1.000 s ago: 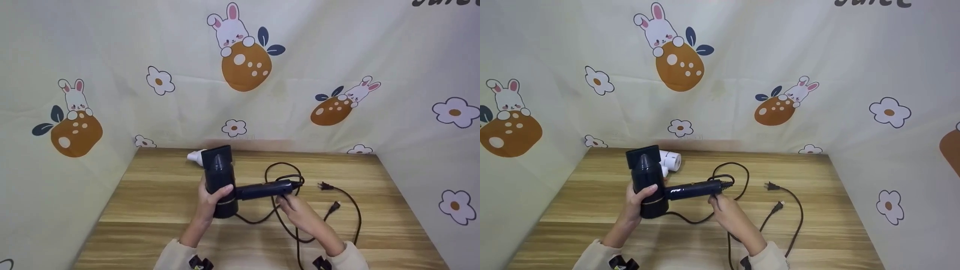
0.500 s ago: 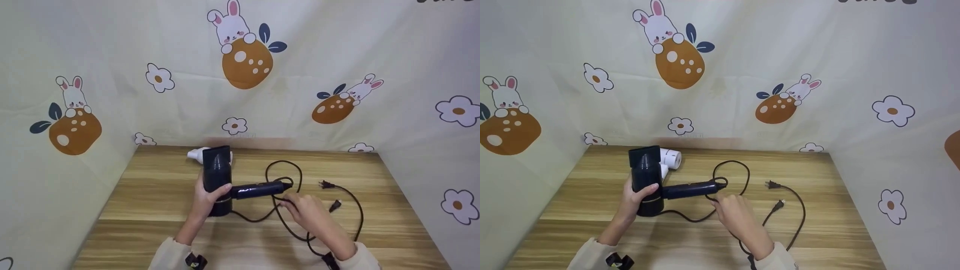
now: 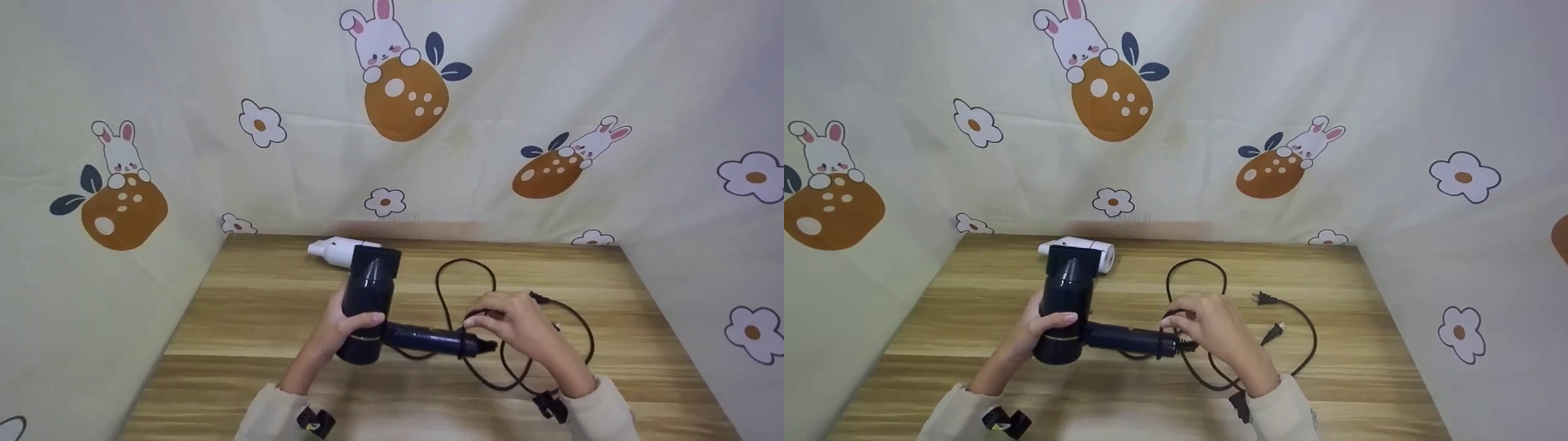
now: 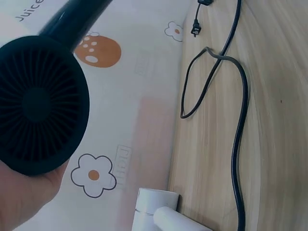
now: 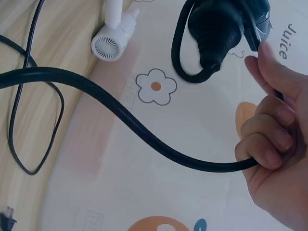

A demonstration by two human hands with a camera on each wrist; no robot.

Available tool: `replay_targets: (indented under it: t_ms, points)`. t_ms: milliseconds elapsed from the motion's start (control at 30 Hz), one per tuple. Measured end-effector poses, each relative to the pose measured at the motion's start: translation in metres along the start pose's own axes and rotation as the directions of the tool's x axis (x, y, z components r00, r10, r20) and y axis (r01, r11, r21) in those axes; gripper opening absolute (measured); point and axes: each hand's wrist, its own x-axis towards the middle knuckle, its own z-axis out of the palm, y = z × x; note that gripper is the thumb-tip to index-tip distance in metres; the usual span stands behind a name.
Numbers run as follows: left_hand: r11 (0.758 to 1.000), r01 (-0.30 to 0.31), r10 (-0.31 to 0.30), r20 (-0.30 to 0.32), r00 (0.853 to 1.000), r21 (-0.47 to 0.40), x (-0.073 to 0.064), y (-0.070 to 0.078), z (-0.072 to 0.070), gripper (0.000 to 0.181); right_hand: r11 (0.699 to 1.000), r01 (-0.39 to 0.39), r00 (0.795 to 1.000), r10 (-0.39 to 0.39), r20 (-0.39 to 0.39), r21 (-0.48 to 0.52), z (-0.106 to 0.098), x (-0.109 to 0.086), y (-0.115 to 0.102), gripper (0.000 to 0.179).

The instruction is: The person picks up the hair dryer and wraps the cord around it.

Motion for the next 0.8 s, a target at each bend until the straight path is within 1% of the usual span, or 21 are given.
replay_targets:
  t_ms: [33, 100, 167, 233, 333, 433, 533, 600, 667, 700, 733, 800]
  points:
    - [1.000, 0.011, -0.010, 0.016, 1.000, -0.020, -0.001, 0.001, 0.000, 0.064, 0.998, -0.028, 0.999, 0.027, 0.023, 0.063, 0.000, 0.000, 0.001, 0.008]
    - [0.998, 0.026, -0.023, 0.045, 0.999, -0.056, -0.003, 0.002, 0.000, 0.064, 0.982, -0.077, 0.996, 0.068, 0.054, 0.174, -0.001, 0.001, 0.005, 0.008]
    - [0.997, 0.025, -0.020, 0.066, 0.998, -0.073, -0.003, 0.003, 0.000, 0.062, 0.962, -0.096, 0.995, 0.083, 0.063, 0.256, 0.000, 0.001, 0.009, 0.008]
    - [0.995, 0.023, -0.015, 0.092, 0.996, -0.094, -0.004, 0.005, 0.000, 0.060, 0.944, -0.116, 0.992, 0.097, 0.075, 0.310, 0.002, 0.000, 0.014, 0.008]
    - [0.991, 0.028, -0.011, 0.133, 0.991, -0.128, -0.005, 0.006, 0.001, 0.056, 0.923, -0.131, 0.990, 0.102, 0.098, 0.361, 0.005, -0.001, 0.020, 0.009]
    - [0.979, 0.059, -0.029, 0.151, 0.988, -0.196, -0.007, 0.007, 0.002, 0.052, 0.883, -0.196, 0.978, 0.142, 0.153, 0.427, 0.008, -0.003, 0.024, 0.012]
    - [0.956, 0.092, -0.055, 0.137, 0.989, -0.277, -0.010, 0.007, 0.004, 0.047, 0.847, -0.229, 0.970, 0.156, 0.187, 0.479, 0.011, -0.004, 0.026, 0.015]
    - [0.941, 0.105, -0.074, 0.107, 0.991, -0.321, -0.011, 0.007, 0.006, 0.044, 0.830, -0.237, 0.968, 0.158, 0.196, 0.505, 0.013, -0.005, 0.026, 0.017]
    - [0.930, 0.105, -0.087, 0.069, 0.994, -0.351, -0.012, 0.006, 0.008, 0.042, 0.815, -0.231, 0.969, 0.147, 0.197, 0.531, 0.015, -0.005, 0.025, 0.018]
    - [0.928, 0.101, -0.090, 0.046, 0.995, -0.358, -0.012, 0.006, 0.009, 0.041, 0.819, -0.215, 0.973, 0.133, 0.189, 0.532, 0.016, -0.006, 0.024, 0.018]
    - [0.925, 0.099, -0.097, 0.024, 0.995, -0.367, -0.011, 0.006, 0.010, 0.041, 0.829, -0.198, 0.976, 0.119, 0.181, 0.523, 0.018, -0.006, 0.023, 0.017]
    - [0.921, 0.091, -0.105, -0.017, 0.994, -0.378, -0.011, 0.006, 0.011, 0.040, 0.872, -0.150, 0.984, 0.085, 0.158, 0.466, 0.021, -0.007, 0.020, 0.013]
